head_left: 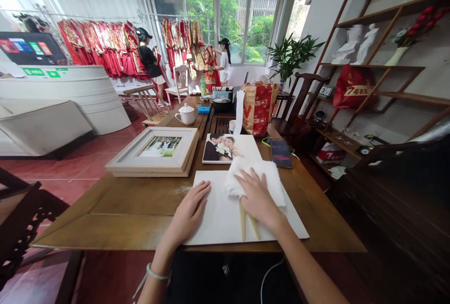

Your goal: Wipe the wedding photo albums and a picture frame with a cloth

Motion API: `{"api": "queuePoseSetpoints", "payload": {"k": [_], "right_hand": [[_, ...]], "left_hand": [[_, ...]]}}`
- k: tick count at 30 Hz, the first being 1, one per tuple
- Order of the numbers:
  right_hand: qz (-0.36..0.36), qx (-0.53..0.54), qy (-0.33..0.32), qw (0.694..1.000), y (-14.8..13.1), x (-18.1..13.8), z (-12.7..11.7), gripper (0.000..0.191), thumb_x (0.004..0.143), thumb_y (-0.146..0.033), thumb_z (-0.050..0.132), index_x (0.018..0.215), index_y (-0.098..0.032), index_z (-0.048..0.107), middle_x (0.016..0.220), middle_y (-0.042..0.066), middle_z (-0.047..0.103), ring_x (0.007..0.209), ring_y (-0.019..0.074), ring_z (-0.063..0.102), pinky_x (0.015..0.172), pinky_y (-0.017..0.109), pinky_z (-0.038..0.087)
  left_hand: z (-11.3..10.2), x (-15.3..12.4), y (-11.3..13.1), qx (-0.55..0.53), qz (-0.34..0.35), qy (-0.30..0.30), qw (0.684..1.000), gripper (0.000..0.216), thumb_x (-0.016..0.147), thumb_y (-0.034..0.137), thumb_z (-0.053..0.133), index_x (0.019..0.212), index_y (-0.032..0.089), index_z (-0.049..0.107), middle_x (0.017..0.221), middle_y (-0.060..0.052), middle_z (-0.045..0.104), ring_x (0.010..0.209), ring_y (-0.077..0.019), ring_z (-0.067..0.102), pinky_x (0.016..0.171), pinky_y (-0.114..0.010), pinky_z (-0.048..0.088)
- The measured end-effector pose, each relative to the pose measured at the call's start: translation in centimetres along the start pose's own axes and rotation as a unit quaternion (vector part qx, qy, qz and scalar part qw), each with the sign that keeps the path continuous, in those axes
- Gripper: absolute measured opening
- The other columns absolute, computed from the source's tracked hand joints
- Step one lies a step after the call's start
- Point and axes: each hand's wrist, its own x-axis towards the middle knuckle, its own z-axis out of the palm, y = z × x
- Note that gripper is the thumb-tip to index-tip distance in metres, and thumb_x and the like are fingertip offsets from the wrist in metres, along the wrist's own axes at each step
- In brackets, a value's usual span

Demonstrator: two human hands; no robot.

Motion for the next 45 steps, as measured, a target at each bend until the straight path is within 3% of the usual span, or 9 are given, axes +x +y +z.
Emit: {"api": "queuePoseSetpoints", "payload": {"k": [7, 11, 19, 22, 27, 33, 39, 42, 45], "right_hand": [[-0.162, 0.010, -0.063, 0.985, -0.4, -8.1, -0.4, 0.090, 0.054, -0.001, 0.040, 0.140, -0.026, 0.042, 0.154, -0.003, 0.027, 0.144, 0.0228, 0.003, 0.116, 0.055, 0.004], [-0.156, 0.050, -0.096, 0.982, 1.9, -11.2, -2.1, 0.090, 0.052, -0.002, 0.037, 0.137, -0.031, 0.045, 0.149, -0.007, 0.037, 0.143, 0.0187, 0.015, 0.117, 0.051, 0.012], [0.000, -0.015, 0.018, 1.000, 5.5, -4.8, -1.5, 0.068, 0.069, -0.005, 0.039, 0.135, -0.018, 0.049, 0.145, 0.006, 0.044, 0.139, 0.0257, 0.026, 0.115, 0.054, 0.017], [0.034, -0.031, 0.012, 0.999, 4.6, -1.2, -1.1, 0.062, 0.077, -0.008, 0.040, 0.139, -0.016, 0.045, 0.147, 0.009, 0.040, 0.139, 0.0321, 0.025, 0.111, 0.059, 0.018], [-0.018, -0.029, -0.007, 0.999, 0.6, 1.8, -0.5, 0.061, 0.079, -0.011, 0.044, 0.139, -0.019, 0.045, 0.149, 0.008, 0.037, 0.140, 0.0334, 0.022, 0.111, 0.059, 0.015], [-0.110, -0.047, -0.008, 0.993, -3.0, -2.5, 1.0, 0.067, 0.073, -0.009, 0.053, 0.140, -0.018, 0.045, 0.151, 0.010, 0.035, 0.142, 0.0334, 0.013, 0.114, 0.055, 0.005], [-0.190, -0.041, -0.034, 0.980, -3.0, -10.7, 2.1, 0.071, 0.072, -0.016, 0.056, 0.141, -0.019, 0.042, 0.150, 0.014, 0.034, 0.139, 0.0435, 0.017, 0.109, 0.067, 0.016], [-0.210, -0.008, -0.087, 0.974, -2.2, -11.6, 1.0, 0.072, 0.067, -0.019, 0.057, 0.139, -0.021, 0.046, 0.148, 0.010, 0.039, 0.138, 0.0406, 0.023, 0.110, 0.062, 0.022], [-0.153, 0.021, -0.070, 0.986, -2.0, -10.2, -0.3, 0.070, 0.067, -0.015, 0.051, 0.136, -0.027, 0.049, 0.145, 0.001, 0.045, 0.139, 0.0309, 0.026, 0.115, 0.052, 0.017]], "left_hand": [[0.0, 0.0, 0.2, 0.002, -0.005, -0.004, 1.000, 0.040, 0.096, 0.023, 0.037, 0.131, 0.022, 0.054, 0.143, -0.005, 0.050, 0.138, -0.0205, 0.038, 0.115, -0.043, 0.030], [-0.2, 0.0, 0.4, 0.005, -0.010, -0.006, 1.000, 0.039, 0.096, 0.023, 0.037, 0.131, 0.022, 0.054, 0.143, -0.005, 0.050, 0.137, -0.0210, 0.038, 0.115, -0.044, 0.029], [-0.2, 0.0, 0.5, -0.001, -0.011, -0.001, 1.000, 0.039, 0.095, 0.023, 0.038, 0.131, 0.023, 0.055, 0.142, -0.005, 0.051, 0.136, -0.0214, 0.040, 0.115, -0.046, 0.030], [-0.3, 0.0, 0.5, -0.002, -0.011, -0.002, 1.000, 0.039, 0.095, 0.023, 0.038, 0.131, 0.023, 0.055, 0.142, -0.005, 0.051, 0.136, -0.0214, 0.040, 0.115, -0.045, 0.030], [-0.2, 0.0, 0.3, -0.004, -0.006, 0.002, 1.000, 0.039, 0.095, 0.023, 0.038, 0.130, 0.025, 0.055, 0.142, -0.004, 0.051, 0.136, -0.0213, 0.040, 0.114, -0.045, 0.031], [-0.1, 0.0, 0.0, -0.002, -0.004, 0.000, 1.000, 0.039, 0.095, 0.022, 0.038, 0.130, 0.022, 0.055, 0.142, -0.006, 0.051, 0.137, -0.0216, 0.039, 0.114, -0.045, 0.031], [-0.1, 0.0, 0.3, -0.007, -0.005, 0.005, 1.000, 0.038, 0.095, 0.023, 0.039, 0.129, 0.024, 0.056, 0.142, -0.005, 0.051, 0.136, -0.0214, 0.040, 0.114, -0.044, 0.031], [-0.1, 0.1, 0.4, -0.009, -0.005, 0.007, 1.000, 0.038, 0.095, 0.023, 0.038, 0.129, 0.024, 0.056, 0.142, -0.005, 0.052, 0.136, -0.0214, 0.041, 0.114, -0.045, 0.032], [-0.1, 0.0, 0.3, -0.011, -0.005, 0.008, 1.000, 0.039, 0.095, 0.022, 0.039, 0.129, 0.024, 0.057, 0.142, -0.004, 0.052, 0.136, -0.0212, 0.041, 0.114, -0.044, 0.032]]}}
